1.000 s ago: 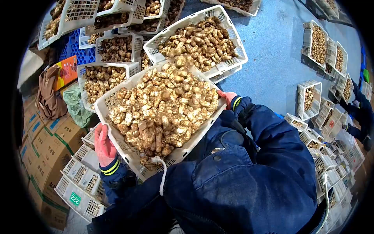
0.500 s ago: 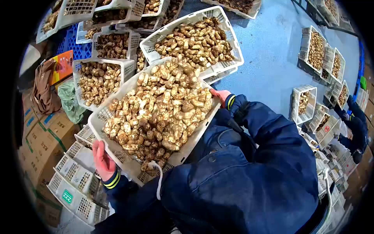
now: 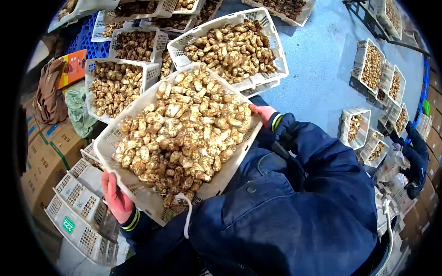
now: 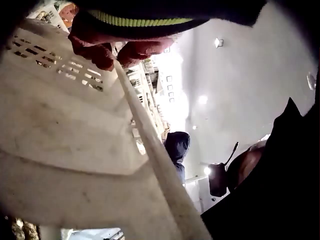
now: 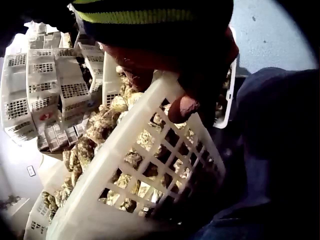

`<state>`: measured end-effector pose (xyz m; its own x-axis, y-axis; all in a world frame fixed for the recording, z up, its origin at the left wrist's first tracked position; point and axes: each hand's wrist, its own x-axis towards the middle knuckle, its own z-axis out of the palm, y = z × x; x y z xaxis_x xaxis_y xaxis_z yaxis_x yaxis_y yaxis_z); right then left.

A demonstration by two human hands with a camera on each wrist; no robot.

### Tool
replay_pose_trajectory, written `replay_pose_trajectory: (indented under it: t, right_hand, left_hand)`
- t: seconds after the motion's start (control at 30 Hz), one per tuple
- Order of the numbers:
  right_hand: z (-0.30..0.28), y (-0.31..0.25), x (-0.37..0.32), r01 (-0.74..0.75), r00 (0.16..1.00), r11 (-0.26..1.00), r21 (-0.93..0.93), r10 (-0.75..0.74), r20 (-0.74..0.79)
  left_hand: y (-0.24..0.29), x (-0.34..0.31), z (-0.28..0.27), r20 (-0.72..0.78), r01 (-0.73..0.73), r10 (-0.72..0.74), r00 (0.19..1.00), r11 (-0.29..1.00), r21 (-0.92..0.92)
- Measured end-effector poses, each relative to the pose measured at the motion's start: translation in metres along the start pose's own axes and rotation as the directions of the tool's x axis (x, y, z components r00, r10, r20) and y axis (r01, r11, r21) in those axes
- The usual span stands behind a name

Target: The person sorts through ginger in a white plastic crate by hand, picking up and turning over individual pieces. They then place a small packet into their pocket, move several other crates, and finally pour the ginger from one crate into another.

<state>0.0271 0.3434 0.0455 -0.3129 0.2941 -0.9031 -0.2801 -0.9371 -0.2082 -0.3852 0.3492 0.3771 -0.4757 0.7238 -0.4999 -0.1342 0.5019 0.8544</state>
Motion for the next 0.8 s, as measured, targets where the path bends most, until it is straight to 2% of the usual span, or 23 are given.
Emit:
replay_pose_trajectory:
  t: [0.03, 0.07, 0.1, 0.13, 0.17, 0.2, 0.27, 0.3, 0.33, 0.37, 0.4, 0.43, 0.47, 0.53, 0.57, 0.6, 0.67, 0.7, 0.77, 0.8]
  right_hand:
    - [0.015, -0.019, -0.013, -0.045, 0.998, 0.990, -0.135, 0.039, -0.051]
    - [0.030, -0.039, -0.026, -0.100, 0.992, 0.959, -0.266, 0.076, -0.101]
    - [-0.011, 0.005, 0.046, -0.127, 0.988, 0.962, -0.242, 0.101, -0.120]
    - [-0.018, 0.010, 0.069, -0.087, 0.988, 0.916, -0.393, 0.030, -0.149]
    - [-0.026, 0.019, 0.084, -0.082, 0.994, 0.924, -0.374, 0.048, -0.101]
    - [-0.025, 0.016, 0.089, -0.074, 0.997, 0.929, -0.362, 0.055, -0.061]
    - [-0.028, 0.009, 0.091, -0.213, 0.974, 0.966, -0.145, 0.221, 0.043]
    - [-0.035, 0.009, 0.104, -0.191, 0.973, 0.951, -0.242, 0.216, 0.080]
    - [-0.043, 0.015, 0.110, -0.201, 0.970, 0.947, -0.252, 0.228, 0.082]
    - [-0.036, 0.007, 0.100, -0.132, 0.988, 0.955, -0.265, 0.147, 0.038]
    - [-0.026, -0.005, 0.086, -0.057, 0.998, 0.957, -0.283, 0.059, -0.003]
    - [-0.019, -0.007, 0.074, -0.056, 0.996, 0.987, -0.151, 0.065, 0.059]
    - [-0.008, -0.018, 0.059, 0.029, 0.998, 0.974, -0.226, -0.016, 0.060]
    - [-0.014, -0.003, 0.066, 0.041, 0.998, 0.983, -0.180, -0.031, 0.058]
    - [-0.023, 0.002, 0.064, 0.092, 0.993, 0.978, -0.188, -0.077, 0.090]
    - [-0.016, 0.008, 0.069, 0.059, 0.997, 0.942, -0.330, -0.070, -0.020]
    - [-0.021, 0.014, 0.059, 0.050, 0.996, 0.995, -0.082, -0.044, 0.077]
    - [-0.019, 0.012, 0.056, -0.007, 1.000, 0.988, -0.154, 0.009, 0.007]
    - [-0.023, 0.020, 0.063, 0.016, 1.000, 0.991, -0.134, -0.013, 0.025]
    - [-0.030, 0.030, 0.071, 0.039, 0.999, 0.991, -0.125, -0.035, 0.037]
  left_hand:
    - [0.009, -0.004, 0.015, 0.207, -0.390, 0.331, 0.921, 0.780, 0.489]
    - [0.014, -0.009, 0.026, 0.526, -0.659, 0.448, 0.723, 0.216, 0.721]
    - [0.010, -0.010, 0.030, 0.206, -0.365, 0.302, 0.931, 0.791, 0.491]
    - [0.000, -0.006, 0.033, 0.018, 0.028, -0.028, 0.999, 0.999, -0.024]
    - [-0.013, -0.012, 0.031, -0.100, -0.033, 0.033, 0.994, 0.999, 0.004]
    - [-0.016, -0.016, 0.030, -0.109, 0.030, -0.034, 0.993, 0.999, -0.041]
    - [-0.024, -0.023, 0.027, -0.107, 0.021, -0.027, 0.994, 0.998, -0.059]
    - [-0.026, -0.026, 0.030, -0.125, 0.024, -0.031, 0.992, 0.998, -0.063]
    - [-0.028, -0.029, 0.033, -0.126, -0.021, 0.015, 0.992, 0.999, -0.043]
    - [-0.030, -0.031, 0.035, -0.122, -0.064, 0.061, 0.991, 0.998, -0.022]
    - [-0.037, -0.029, 0.019, -0.125, -0.009, 0.010, 0.992, 1.000, 0.012]
    - [-0.042, -0.034, 0.015, -0.131, 0.001, -0.005, 0.991, 0.999, -0.033]
    - [-0.044, -0.036, 0.018, -0.134, 0.006, -0.016, 0.991, 0.997, -0.076]
    - [-0.051, -0.041, 0.015, -0.144, -0.009, -0.005, 0.990, 0.995, -0.098]
    - [-0.058, -0.047, 0.011, -0.152, -0.013, -0.005, 0.988, 0.993, -0.119]
    - [-0.064, -0.051, 0.004, -0.128, -0.020, 0.005, 0.992, 0.993, -0.116]
    - [-0.077, -0.060, -0.002, -0.124, -0.054, 0.036, 0.992, 0.987, -0.149]
    - [-0.082, -0.062, 0.003, -0.128, -0.053, 0.032, 0.991, 0.986, -0.159]
    - [-0.084, -0.064, 0.012, -0.294, -0.047, -0.010, 0.956, 0.981, -0.188]
    - [-0.085, -0.065, 0.013, -0.299, -0.045, -0.014, 0.954, 0.981, -0.189]
